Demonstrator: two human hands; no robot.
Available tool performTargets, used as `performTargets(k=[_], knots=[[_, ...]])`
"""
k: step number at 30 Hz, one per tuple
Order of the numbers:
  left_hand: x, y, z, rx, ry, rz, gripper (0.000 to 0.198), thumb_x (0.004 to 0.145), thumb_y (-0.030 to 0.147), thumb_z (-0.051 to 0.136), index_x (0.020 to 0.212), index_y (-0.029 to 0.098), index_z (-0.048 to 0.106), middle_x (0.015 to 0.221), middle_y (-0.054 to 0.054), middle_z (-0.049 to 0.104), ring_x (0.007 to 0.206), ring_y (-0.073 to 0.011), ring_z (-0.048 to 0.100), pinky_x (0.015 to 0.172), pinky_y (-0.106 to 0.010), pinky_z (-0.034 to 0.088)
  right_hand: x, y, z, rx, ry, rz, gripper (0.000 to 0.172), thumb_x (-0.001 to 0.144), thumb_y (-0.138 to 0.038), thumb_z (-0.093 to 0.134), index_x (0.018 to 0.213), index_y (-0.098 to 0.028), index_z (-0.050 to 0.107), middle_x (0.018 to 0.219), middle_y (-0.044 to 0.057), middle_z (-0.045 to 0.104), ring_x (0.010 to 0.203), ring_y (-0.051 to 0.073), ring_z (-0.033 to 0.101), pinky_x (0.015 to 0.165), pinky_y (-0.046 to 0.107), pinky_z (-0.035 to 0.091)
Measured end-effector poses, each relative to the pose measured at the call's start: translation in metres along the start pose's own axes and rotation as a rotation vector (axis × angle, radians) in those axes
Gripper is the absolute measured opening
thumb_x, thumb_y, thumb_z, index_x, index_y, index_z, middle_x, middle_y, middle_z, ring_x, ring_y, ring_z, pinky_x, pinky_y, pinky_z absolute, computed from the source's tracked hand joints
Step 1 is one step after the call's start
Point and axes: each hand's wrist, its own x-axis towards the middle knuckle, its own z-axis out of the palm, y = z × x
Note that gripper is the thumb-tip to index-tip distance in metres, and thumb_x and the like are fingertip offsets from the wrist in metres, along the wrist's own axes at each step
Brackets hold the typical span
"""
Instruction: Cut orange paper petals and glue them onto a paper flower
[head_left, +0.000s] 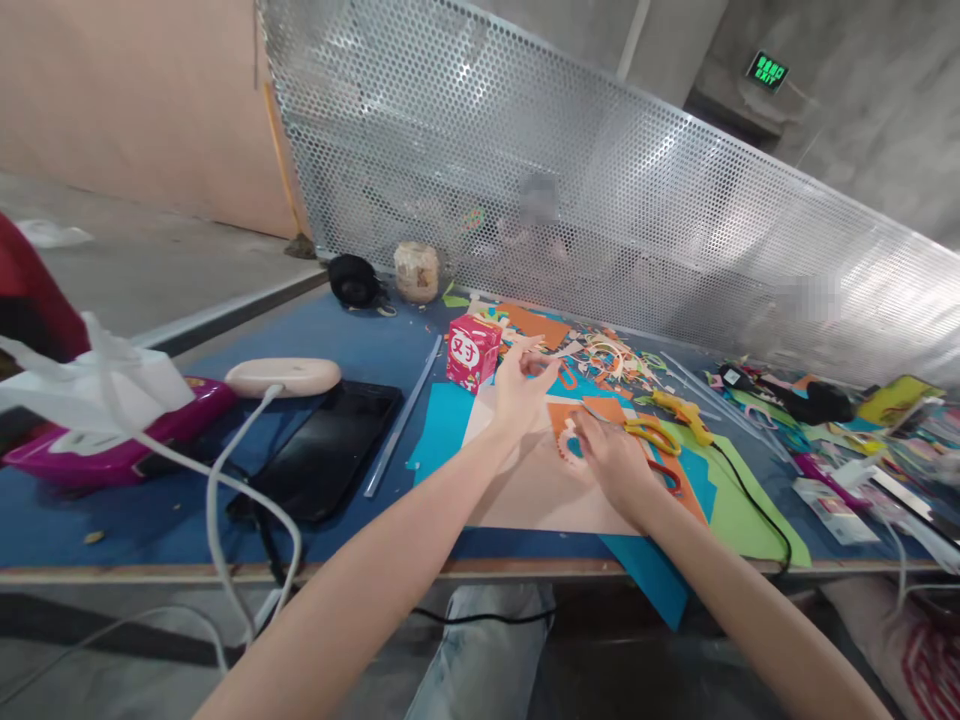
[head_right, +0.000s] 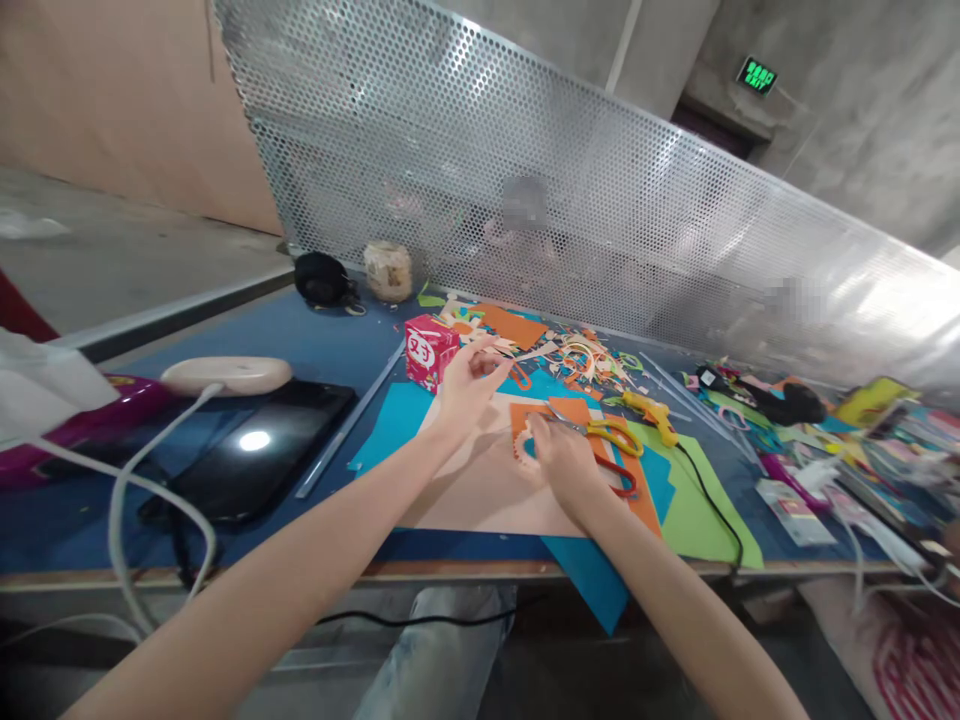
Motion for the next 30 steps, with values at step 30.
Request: performTargets(k=[30], knots=[[-0.019,0.000,0.008,-0.135,0.081,-0.427,0.047,0.054,0.026,0.079,0.097,0.017,0.062,0.076,0.003,0.060,0.058,-0.0045,0.053,0.049,-0.015,0.039,0.046,0.036,-0.009,0.691,0.184,0.027,0.009,0.079,-0.026,0.061,0.076,-0.021,0.068,0.081,0.001,0.074,0.078,0.017,0.068,0.076,0.027,0.048]])
